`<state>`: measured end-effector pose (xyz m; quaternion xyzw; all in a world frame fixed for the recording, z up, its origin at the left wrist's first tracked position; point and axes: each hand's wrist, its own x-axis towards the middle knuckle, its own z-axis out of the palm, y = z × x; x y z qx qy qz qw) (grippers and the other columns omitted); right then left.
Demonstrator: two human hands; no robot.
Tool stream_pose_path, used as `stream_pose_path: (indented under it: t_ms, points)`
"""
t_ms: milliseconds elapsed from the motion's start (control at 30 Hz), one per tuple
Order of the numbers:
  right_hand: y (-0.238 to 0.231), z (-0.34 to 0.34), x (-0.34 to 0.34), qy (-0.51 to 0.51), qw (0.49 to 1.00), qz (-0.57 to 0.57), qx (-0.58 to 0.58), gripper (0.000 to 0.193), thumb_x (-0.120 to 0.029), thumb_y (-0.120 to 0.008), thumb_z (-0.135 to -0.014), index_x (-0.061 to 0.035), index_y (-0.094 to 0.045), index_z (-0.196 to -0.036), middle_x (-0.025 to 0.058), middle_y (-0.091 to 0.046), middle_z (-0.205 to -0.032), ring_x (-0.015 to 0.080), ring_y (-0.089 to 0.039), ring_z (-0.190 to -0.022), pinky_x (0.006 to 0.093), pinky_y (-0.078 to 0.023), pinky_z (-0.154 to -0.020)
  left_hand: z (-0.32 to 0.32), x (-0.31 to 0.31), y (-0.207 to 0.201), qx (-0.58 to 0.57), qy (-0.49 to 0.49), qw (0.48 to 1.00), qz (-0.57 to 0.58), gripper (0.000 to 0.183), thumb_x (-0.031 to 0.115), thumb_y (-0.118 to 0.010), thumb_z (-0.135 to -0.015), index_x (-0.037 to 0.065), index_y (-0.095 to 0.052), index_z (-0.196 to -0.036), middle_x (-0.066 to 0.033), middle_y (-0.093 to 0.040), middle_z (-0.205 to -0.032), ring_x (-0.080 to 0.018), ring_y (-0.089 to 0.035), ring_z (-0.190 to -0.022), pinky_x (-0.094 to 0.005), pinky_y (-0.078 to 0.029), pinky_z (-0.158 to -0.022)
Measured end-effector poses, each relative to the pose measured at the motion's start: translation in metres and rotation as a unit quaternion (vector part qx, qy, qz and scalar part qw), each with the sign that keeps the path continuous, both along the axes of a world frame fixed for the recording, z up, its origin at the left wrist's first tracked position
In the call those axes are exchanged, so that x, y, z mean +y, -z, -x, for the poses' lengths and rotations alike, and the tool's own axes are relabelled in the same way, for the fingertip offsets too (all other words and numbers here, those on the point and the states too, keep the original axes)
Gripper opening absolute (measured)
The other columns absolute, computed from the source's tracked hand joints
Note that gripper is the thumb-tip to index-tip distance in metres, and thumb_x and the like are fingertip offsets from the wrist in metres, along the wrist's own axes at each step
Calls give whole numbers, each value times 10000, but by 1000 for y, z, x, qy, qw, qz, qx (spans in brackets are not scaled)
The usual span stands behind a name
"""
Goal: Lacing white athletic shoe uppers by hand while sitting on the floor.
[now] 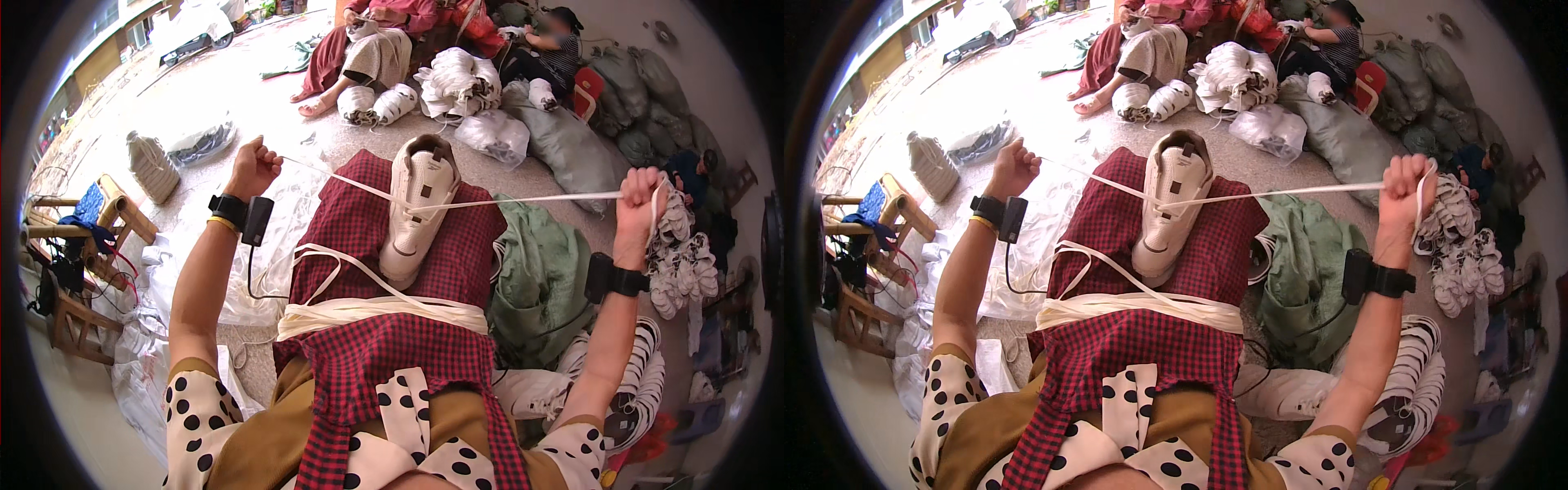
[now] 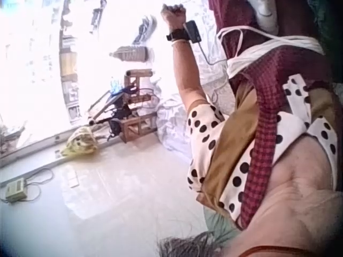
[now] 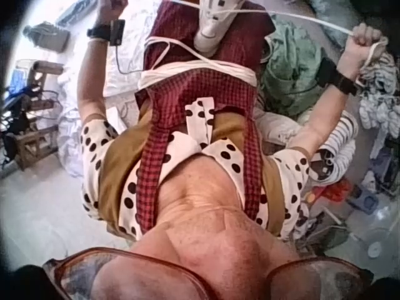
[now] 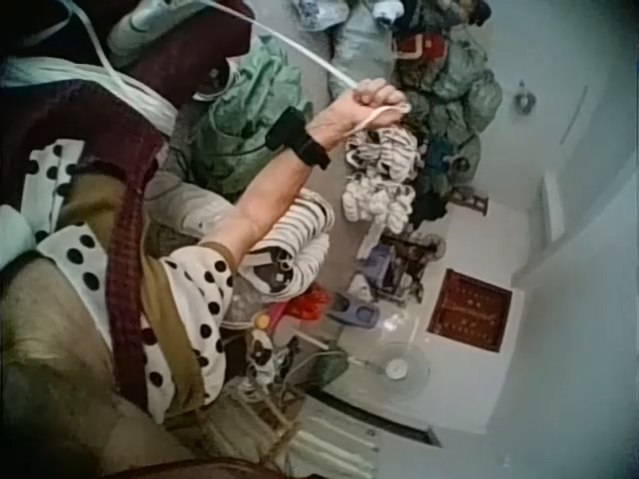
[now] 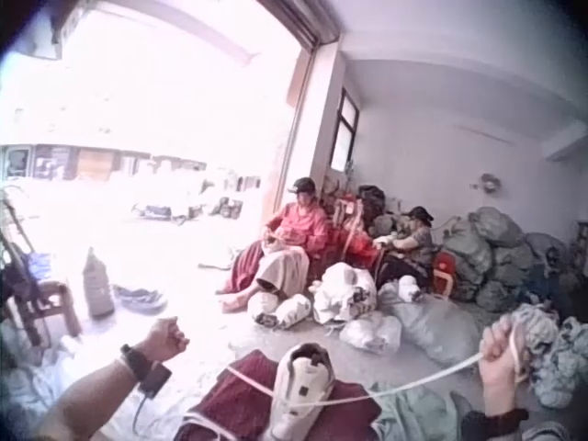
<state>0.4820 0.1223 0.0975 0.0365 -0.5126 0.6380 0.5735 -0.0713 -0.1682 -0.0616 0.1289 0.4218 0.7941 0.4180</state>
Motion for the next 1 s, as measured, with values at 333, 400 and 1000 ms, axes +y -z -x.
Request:
stream_pose_path:
  t_ms: [333,400,1000]
  points:
    - [167,-22,78,333,571,-199,-724,278,-184,-466,-933,-16,-678,-999,191,-684,-802,345,-656,-741,402,-509,-658,8,-17,-2,362,57,848,383,454,249,-716,-814,-140,-633,-1032,-190,-654,-910,-318,-712,-864,-319,-607,-590]
    - [176,-2,53,403,547,-274,-681,251,-195,-514,-934,1,-666,-970,173,-706,-903,298,-684,-870,388,-520,-754,-12,-3,-12,568,27,663,487,413,299,-723,-791,-104,-645,-828,-204,-660,-759,-352,-692,-682,-402,-563,-608]
    - [158,159,-89,206,755,-364,-505,274,-181,-642,-898,55,-606,-766,193,-571,-697,369,-587,-639,442,-440,-592,-163,72,-3,786,100,610,35,223,202,-661,-863,-1,-696,-779,-103,-579,-822,-249,-549,-803,-389,-420,-731]
